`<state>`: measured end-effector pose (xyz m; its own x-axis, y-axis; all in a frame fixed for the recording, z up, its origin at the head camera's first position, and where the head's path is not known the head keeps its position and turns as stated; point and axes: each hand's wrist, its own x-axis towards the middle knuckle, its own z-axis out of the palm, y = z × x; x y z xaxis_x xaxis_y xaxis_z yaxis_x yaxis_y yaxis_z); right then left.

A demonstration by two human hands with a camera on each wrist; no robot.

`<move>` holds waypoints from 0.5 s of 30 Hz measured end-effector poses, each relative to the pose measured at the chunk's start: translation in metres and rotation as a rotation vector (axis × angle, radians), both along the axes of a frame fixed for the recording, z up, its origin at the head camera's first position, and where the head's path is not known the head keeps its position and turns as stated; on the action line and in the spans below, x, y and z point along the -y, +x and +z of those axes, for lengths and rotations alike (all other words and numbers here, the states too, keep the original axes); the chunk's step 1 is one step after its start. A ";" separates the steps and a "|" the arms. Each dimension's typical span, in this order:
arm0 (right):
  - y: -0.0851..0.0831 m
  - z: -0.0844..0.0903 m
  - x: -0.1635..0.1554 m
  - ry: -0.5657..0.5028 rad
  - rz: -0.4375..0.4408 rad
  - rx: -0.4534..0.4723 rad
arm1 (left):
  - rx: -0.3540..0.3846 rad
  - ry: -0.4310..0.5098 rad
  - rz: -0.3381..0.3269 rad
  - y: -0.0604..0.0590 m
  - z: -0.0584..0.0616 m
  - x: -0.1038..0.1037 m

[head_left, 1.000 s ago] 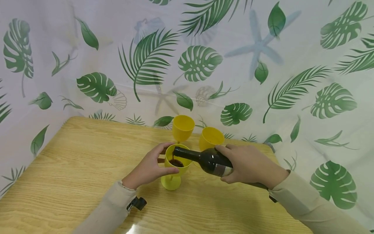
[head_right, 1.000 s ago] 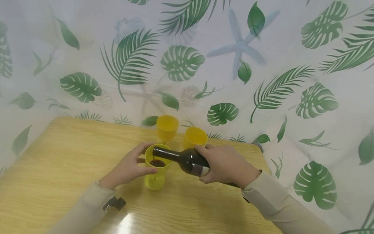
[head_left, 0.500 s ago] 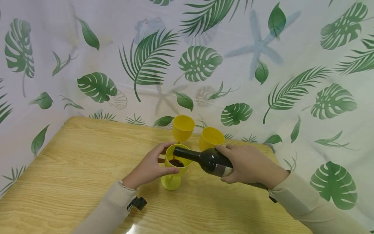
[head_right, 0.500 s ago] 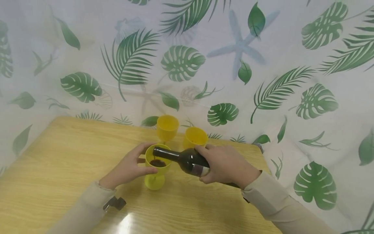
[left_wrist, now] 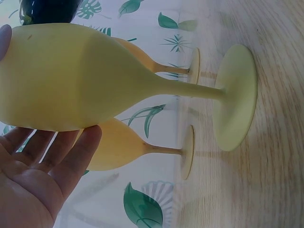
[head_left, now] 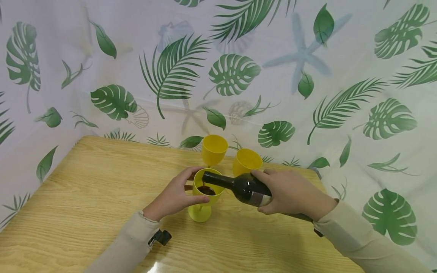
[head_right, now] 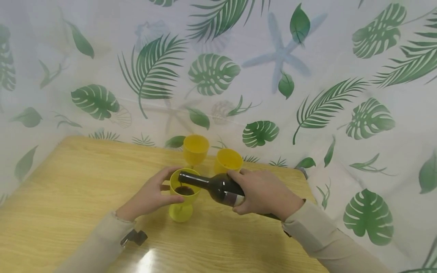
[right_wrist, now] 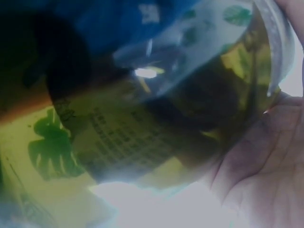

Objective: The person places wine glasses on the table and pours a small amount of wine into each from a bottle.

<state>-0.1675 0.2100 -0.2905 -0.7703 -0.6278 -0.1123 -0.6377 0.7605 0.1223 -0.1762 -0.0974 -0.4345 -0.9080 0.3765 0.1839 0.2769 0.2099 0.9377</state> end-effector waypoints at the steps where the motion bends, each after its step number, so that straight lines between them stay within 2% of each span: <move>1: 0.000 0.000 0.000 0.002 0.000 0.002 | -0.001 0.000 -0.001 0.000 0.000 0.000; 15: 0.000 0.001 0.001 0.012 -0.008 0.012 | 0.011 0.014 -0.008 0.000 0.001 0.000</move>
<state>-0.1673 0.2088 -0.2896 -0.7735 -0.6204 -0.1294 -0.6334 0.7639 0.1237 -0.1764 -0.0971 -0.4339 -0.9069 0.3814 0.1792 0.2683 0.1946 0.9435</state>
